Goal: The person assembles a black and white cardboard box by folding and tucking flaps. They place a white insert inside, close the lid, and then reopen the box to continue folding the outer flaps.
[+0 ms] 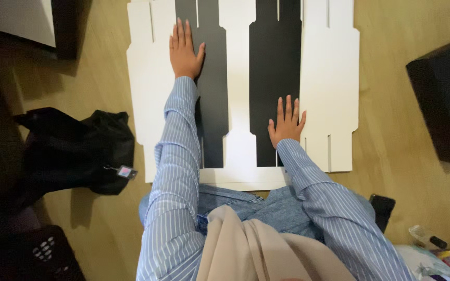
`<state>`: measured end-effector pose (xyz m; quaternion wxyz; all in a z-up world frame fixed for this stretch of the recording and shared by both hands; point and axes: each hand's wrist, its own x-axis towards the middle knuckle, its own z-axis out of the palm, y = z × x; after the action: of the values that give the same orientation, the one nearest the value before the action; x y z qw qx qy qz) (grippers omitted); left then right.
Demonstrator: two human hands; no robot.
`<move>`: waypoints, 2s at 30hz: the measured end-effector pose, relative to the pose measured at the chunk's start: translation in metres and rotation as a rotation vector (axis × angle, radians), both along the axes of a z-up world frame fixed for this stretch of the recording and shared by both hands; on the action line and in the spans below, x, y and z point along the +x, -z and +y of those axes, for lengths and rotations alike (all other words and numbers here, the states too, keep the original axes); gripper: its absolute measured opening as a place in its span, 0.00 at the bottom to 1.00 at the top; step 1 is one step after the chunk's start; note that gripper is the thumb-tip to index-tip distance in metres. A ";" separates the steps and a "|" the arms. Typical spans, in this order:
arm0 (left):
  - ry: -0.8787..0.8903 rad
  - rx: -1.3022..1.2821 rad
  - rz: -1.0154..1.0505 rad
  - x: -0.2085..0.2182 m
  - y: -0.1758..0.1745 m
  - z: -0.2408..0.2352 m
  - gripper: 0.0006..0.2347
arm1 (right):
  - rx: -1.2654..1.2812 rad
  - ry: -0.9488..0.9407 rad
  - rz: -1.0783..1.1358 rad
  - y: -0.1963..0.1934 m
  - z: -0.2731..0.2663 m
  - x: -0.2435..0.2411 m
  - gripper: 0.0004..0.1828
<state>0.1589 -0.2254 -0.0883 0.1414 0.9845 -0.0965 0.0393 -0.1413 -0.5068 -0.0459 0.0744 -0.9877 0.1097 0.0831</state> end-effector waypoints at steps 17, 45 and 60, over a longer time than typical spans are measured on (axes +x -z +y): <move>-0.103 -0.125 0.050 -0.228 -0.025 0.042 0.31 | 0.123 0.092 -0.171 0.005 -0.002 -0.006 0.40; -0.499 -1.976 0.353 -0.271 -0.082 -0.004 0.28 | 0.541 -0.137 -0.686 -0.232 -0.010 -0.045 0.23; -0.375 -2.008 0.860 -0.468 -0.119 -0.099 0.18 | 0.014 -0.603 0.154 -0.229 0.049 -0.103 0.81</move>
<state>-0.3089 -0.3242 0.0307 0.8887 0.3531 0.1869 -0.2248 -0.2446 -0.4578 0.1832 0.0448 -0.9659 -0.1837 0.1767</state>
